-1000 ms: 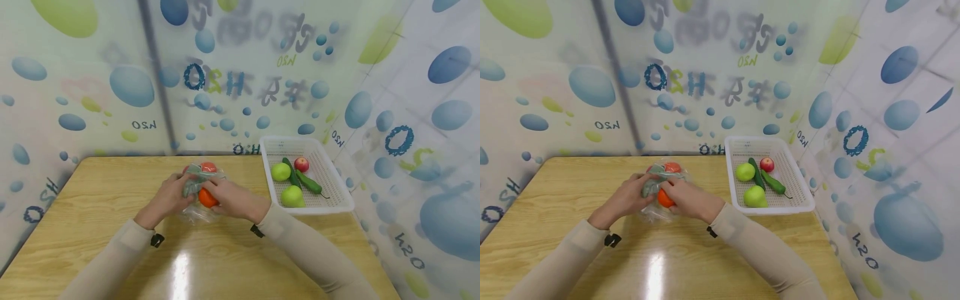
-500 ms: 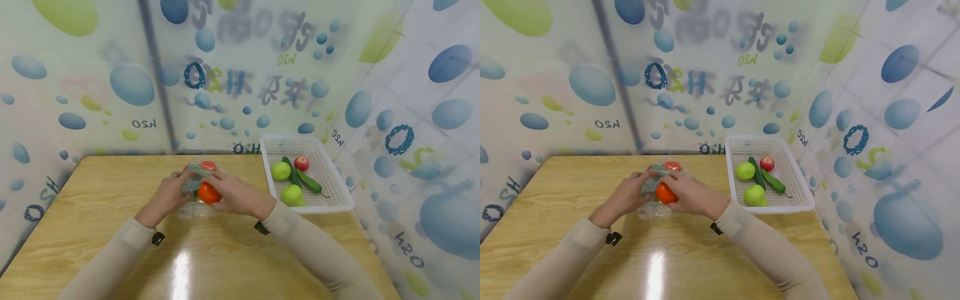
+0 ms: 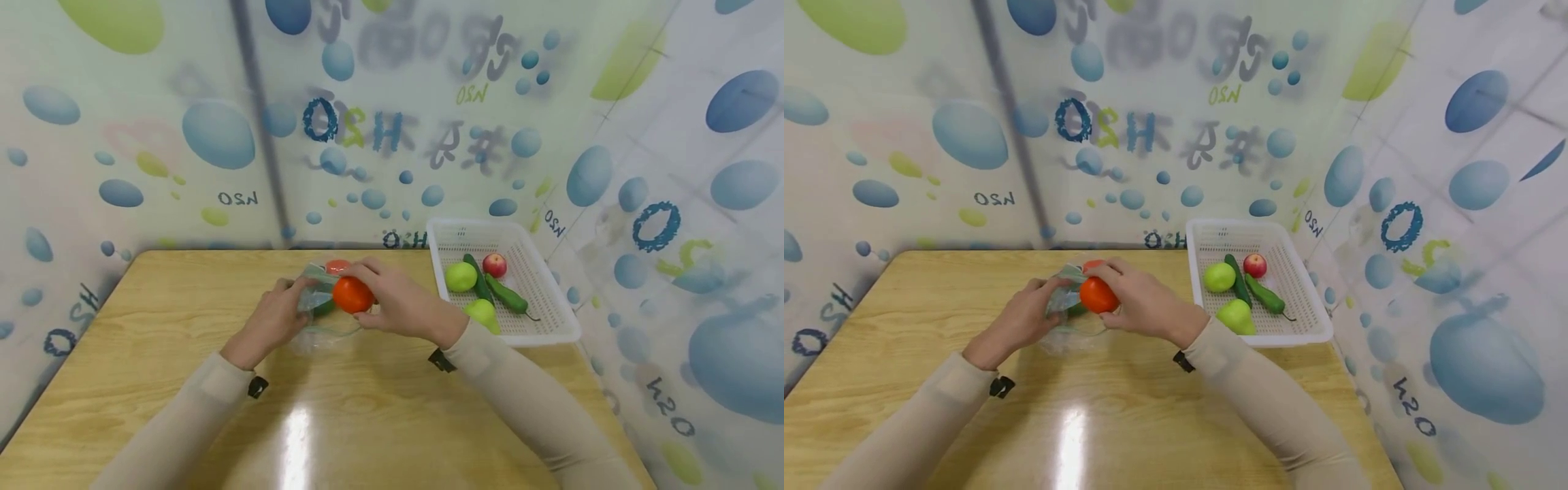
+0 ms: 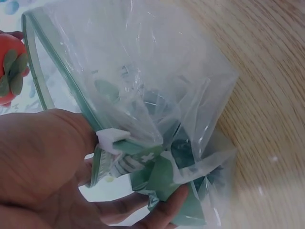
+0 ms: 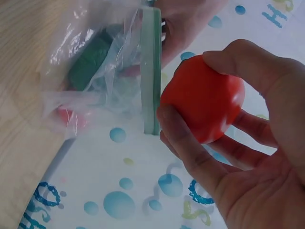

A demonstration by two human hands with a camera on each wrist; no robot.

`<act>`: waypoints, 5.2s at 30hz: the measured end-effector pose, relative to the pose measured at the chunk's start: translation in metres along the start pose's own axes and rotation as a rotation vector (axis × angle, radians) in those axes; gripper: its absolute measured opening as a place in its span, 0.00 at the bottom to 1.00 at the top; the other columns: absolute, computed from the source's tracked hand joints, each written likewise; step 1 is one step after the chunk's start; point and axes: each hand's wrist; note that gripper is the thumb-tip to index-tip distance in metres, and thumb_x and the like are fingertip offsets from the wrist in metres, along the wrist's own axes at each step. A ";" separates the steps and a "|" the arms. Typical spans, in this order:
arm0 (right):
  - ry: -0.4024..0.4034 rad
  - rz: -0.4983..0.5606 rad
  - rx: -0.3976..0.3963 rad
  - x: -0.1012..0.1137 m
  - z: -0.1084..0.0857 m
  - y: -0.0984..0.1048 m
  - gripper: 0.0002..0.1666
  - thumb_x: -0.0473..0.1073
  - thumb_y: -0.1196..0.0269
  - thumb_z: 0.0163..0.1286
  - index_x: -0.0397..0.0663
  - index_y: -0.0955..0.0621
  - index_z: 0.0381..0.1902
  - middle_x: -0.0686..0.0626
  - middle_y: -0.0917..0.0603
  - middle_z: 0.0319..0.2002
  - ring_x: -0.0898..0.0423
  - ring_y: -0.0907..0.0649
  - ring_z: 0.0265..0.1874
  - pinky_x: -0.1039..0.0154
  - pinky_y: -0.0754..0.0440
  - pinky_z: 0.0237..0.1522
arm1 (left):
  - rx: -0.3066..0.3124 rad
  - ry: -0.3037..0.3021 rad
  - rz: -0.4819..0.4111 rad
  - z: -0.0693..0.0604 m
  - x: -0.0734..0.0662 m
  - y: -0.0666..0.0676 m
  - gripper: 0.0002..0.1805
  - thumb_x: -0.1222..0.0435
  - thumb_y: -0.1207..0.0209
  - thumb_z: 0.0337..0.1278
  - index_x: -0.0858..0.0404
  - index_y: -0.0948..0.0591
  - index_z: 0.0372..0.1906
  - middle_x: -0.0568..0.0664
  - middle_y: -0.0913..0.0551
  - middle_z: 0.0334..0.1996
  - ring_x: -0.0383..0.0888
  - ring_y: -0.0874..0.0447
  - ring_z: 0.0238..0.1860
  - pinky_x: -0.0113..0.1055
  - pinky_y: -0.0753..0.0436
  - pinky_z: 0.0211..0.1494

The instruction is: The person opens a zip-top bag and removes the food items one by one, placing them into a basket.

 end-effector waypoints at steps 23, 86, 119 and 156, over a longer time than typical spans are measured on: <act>-0.203 -0.002 -0.075 -0.048 -0.032 0.039 0.41 0.38 0.20 0.74 0.41 0.22 0.80 0.36 0.16 0.73 0.43 0.10 0.59 0.52 0.03 0.57 | -0.028 0.027 0.019 -0.006 0.005 0.004 0.39 0.76 0.23 0.65 0.71 0.24 0.79 0.87 0.19 0.63 0.75 0.09 0.52 0.67 0.06 0.53; -0.573 -0.178 0.279 -0.136 -0.070 0.045 0.26 0.37 0.25 0.79 0.38 0.13 0.71 0.37 0.09 0.62 0.43 0.16 0.53 0.49 0.10 0.62 | -0.026 0.067 0.028 -0.021 0.008 0.008 0.36 0.75 0.26 0.67 0.73 0.24 0.77 0.85 0.18 0.59 0.71 0.08 0.50 0.63 0.05 0.49; -0.141 -0.119 -0.211 -0.037 -0.026 0.022 0.15 0.36 0.28 0.83 0.36 0.11 0.62 0.37 0.07 0.54 0.40 0.06 0.51 0.46 0.04 0.55 | 0.005 0.150 0.040 -0.018 0.000 0.006 0.39 0.60 0.21 0.72 0.70 0.23 0.79 0.85 0.19 0.67 0.80 0.13 0.56 0.71 0.08 0.55; -0.080 -0.171 0.162 -0.019 0.055 -0.079 0.19 0.38 0.27 0.84 0.37 0.12 0.66 0.40 0.07 0.62 0.49 0.06 0.59 0.57 0.06 0.64 | -0.064 0.052 0.056 -0.011 0.001 0.001 0.25 0.70 0.21 0.67 0.75 0.16 0.63 0.71 0.11 0.47 0.56 0.11 0.39 0.54 0.09 0.41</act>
Point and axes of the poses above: each hand's wrist, its own z-axis towards the middle knuckle, its own y-axis out of the back of the hand, x = y × z
